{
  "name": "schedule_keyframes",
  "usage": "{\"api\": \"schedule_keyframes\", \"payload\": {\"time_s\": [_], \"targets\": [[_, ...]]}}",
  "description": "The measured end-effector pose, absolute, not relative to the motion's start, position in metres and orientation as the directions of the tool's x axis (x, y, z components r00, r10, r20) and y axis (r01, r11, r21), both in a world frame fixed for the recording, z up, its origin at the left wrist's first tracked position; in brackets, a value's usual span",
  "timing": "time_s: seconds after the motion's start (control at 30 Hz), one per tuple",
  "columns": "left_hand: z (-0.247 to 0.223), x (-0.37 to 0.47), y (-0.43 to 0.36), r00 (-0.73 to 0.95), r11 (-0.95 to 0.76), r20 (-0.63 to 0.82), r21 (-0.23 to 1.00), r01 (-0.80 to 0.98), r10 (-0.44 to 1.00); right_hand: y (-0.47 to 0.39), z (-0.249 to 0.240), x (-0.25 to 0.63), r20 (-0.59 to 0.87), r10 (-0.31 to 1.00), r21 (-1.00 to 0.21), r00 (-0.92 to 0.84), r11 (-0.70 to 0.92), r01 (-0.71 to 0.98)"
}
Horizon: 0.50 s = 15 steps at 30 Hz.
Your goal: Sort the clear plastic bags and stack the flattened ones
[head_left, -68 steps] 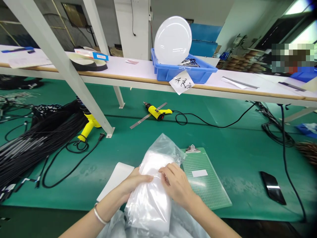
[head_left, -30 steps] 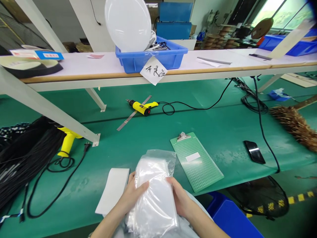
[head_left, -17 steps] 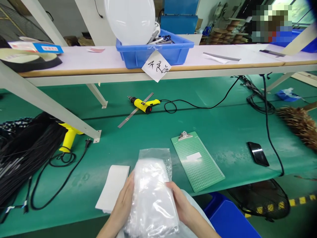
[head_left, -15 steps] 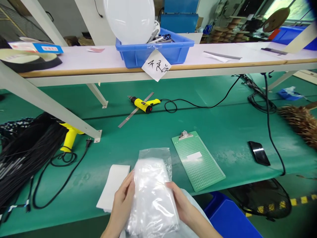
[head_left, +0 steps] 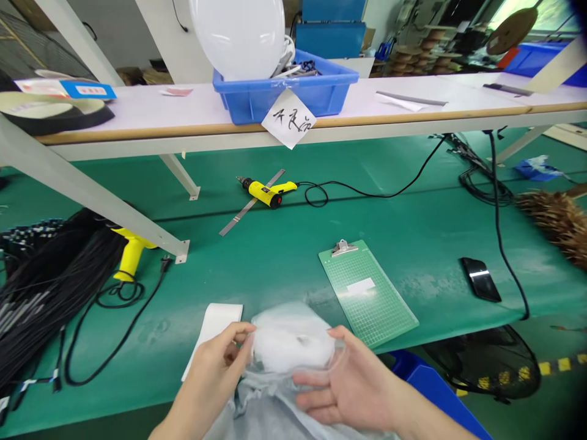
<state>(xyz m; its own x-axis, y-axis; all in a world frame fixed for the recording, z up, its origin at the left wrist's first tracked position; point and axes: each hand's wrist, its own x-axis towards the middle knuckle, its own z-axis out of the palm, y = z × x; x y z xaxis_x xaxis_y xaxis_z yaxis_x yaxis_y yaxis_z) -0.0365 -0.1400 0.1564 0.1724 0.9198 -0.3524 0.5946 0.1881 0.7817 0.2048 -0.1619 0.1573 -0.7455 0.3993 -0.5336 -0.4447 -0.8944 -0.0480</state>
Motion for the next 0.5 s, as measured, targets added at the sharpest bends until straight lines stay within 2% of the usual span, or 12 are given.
{"api": "schedule_keyframes", "payload": {"time_s": [0.07,0.1,0.17,0.23,0.3,0.37,0.43,0.5], "targets": [[0.157,-0.033,-0.129,0.27,0.149,-0.392,0.765,0.627,0.879,-0.155,0.168,0.215,-0.582,0.36,-0.085,-0.729,-0.919,-0.386],[0.153,-0.03,-0.123,0.291,0.152,-0.408,0.767,0.623,0.865,-0.152,0.168,0.219,-0.63,0.356,-0.161,-0.69,-0.929,-0.333],[0.142,-0.025,-0.11,0.268,0.225,-0.433,0.795,0.563,0.86,-0.147,0.16,0.225,-0.722,0.406,-0.397,-0.56,-0.906,-0.145],[0.133,-0.022,-0.097,0.205,0.311,-0.449,0.822,0.477,0.87,-0.141,0.147,0.231,-0.732,0.502,-0.591,-0.461,-0.804,0.063],[0.129,-0.023,-0.086,0.156,0.333,-0.43,0.842,0.425,0.889,-0.135,0.139,0.234,-0.655,0.594,-0.729,-0.467,-0.66,0.184],[0.13,-0.026,-0.078,0.13,0.316,-0.399,0.855,0.411,0.908,-0.126,0.138,0.235,-0.531,0.747,-0.841,-0.4,-0.409,0.354],[0.13,-0.031,-0.074,0.12,0.287,-0.368,0.859,0.425,0.922,-0.117,0.139,0.233,-0.296,0.905,-0.815,-0.306,-0.072,0.574],[0.127,-0.037,-0.073,0.109,0.239,-0.319,0.86,0.45,0.942,-0.11,0.139,0.229,-0.133,0.929,-0.756,-0.346,0.131,0.641]]}}
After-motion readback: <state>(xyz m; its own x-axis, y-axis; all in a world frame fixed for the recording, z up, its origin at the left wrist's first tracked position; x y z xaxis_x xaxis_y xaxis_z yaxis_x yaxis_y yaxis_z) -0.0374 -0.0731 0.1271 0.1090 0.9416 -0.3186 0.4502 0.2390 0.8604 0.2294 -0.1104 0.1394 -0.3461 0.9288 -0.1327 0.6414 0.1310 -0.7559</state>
